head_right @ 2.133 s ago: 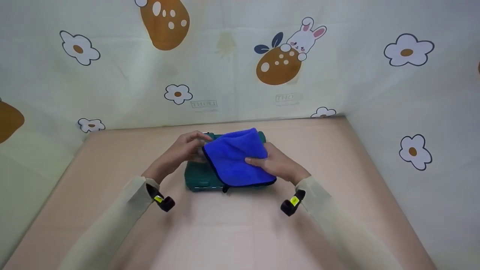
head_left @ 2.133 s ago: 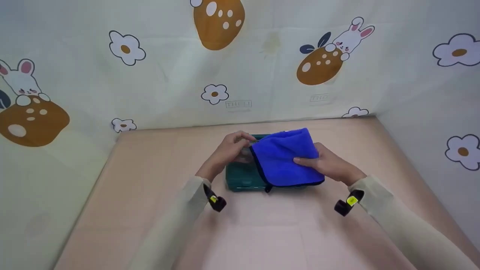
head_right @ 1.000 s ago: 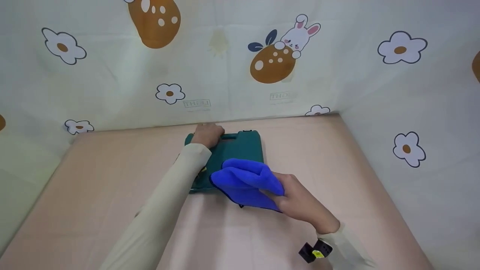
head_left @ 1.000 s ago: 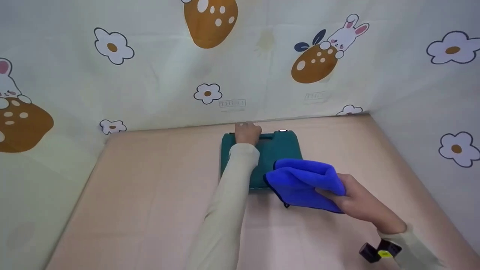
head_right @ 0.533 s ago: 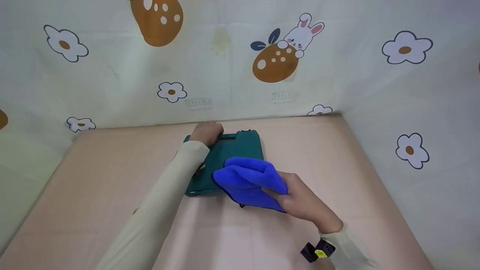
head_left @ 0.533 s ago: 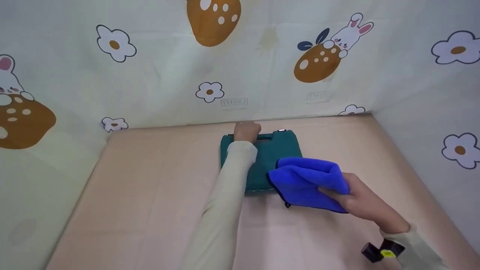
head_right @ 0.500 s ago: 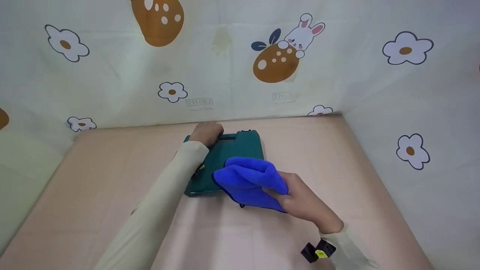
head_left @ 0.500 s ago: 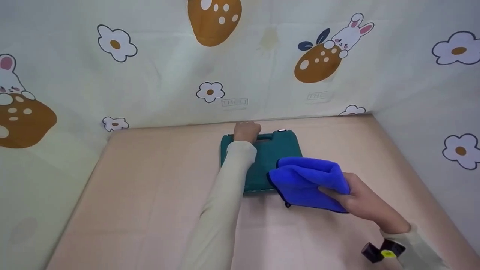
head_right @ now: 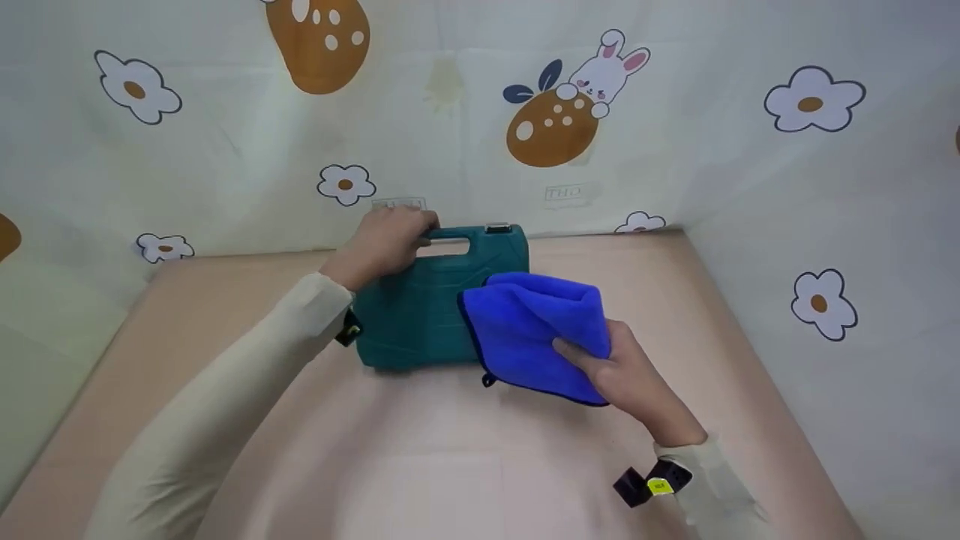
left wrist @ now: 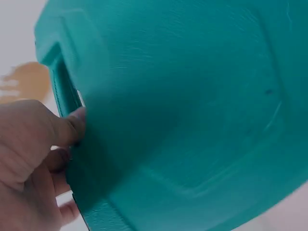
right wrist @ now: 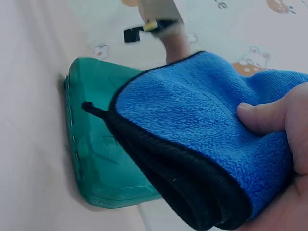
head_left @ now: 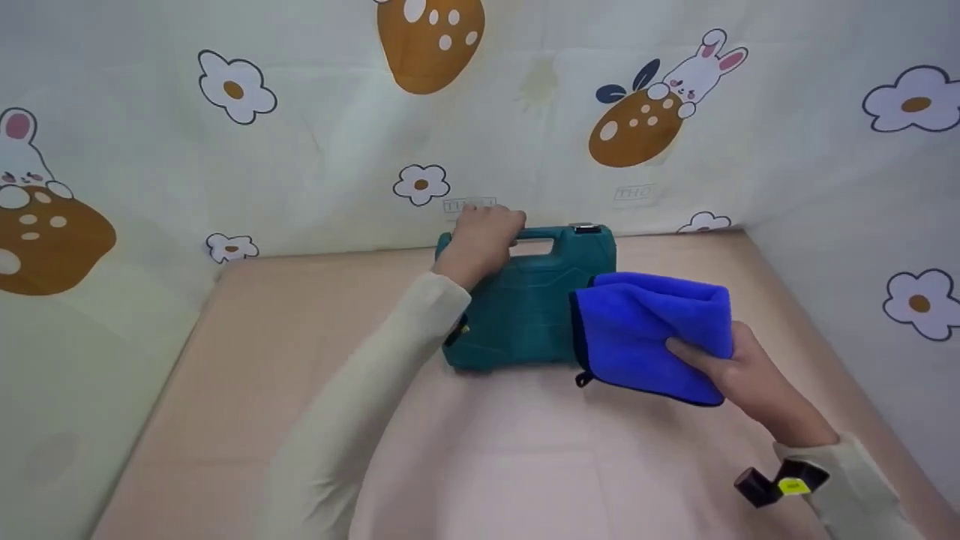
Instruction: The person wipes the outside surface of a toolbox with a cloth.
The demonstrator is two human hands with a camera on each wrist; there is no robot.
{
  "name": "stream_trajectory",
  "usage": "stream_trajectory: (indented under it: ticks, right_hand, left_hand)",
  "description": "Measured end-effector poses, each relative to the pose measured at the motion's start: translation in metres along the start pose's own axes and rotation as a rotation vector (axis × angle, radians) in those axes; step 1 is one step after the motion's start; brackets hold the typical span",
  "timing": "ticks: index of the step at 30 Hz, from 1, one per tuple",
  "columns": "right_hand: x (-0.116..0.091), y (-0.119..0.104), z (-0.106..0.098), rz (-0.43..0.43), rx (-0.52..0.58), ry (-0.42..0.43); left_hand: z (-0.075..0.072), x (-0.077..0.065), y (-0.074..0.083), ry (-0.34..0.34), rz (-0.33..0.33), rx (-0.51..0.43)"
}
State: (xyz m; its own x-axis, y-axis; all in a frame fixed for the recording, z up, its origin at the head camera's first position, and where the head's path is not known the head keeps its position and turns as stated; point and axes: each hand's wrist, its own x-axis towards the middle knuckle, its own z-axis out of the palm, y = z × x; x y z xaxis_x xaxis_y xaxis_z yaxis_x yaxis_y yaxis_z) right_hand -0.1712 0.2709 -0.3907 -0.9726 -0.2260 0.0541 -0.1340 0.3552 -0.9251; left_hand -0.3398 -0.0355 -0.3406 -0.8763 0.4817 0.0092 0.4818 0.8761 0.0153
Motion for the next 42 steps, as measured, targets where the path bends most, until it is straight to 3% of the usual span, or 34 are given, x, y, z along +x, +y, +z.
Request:
stream_trajectory:
  ticks: [5, 13, 19, 23, 25, 28, 32, 34, 37, 39, 42]
  right_hand:
    - [-0.001, 0.005, -0.013, 0.027, 0.011, 0.093]
    - [0.003, 0.010, -0.027, 0.050, 0.290, 0.189]
    - [-0.002, 0.007, -0.044, -0.057, 0.488, 0.285]
    - [0.002, 0.005, -0.049, -0.118, 0.621, 0.383]
    - [0.006, 0.005, -0.046, -0.112, 0.621, 0.416]
    - [0.011, 0.007, -0.039, -0.068, 0.521, 0.441]
    - [0.018, 0.008, -0.024, -0.055, 0.210, 0.449]
    - [0.025, 0.009, -0.014, -0.144, 0.046, 0.478]
    - [0.037, 0.015, 0.002, -0.378, -0.231, 0.470]
    - [0.044, 0.022, 0.014, -0.520, -0.405, 0.385]
    - [0.046, 0.035, 0.034, -0.572, -0.665, 0.127]
  left_hand:
    - [-0.017, -0.035, 0.015, 0.082, 0.043, 0.088]
    - [-0.005, -0.099, 0.054, 0.121, 0.143, 0.055]
    - [0.018, -0.133, 0.072, 0.123, 0.218, -0.023]
    - [0.050, -0.152, 0.077, 0.099, 0.276, -0.050]
    - [0.070, -0.158, 0.077, 0.101, 0.294, -0.032]
    - [0.100, -0.163, 0.075, 0.105, 0.294, 0.029]
    - [0.123, -0.162, 0.075, 0.060, 0.287, 0.105]
    - [0.127, -0.161, 0.078, 0.026, 0.292, 0.124]
    - [0.130, -0.158, 0.084, -0.001, 0.289, 0.151]
    - [0.131, -0.156, 0.088, 0.007, 0.279, 0.171]
    - [0.132, -0.153, 0.092, 0.024, 0.272, 0.179]
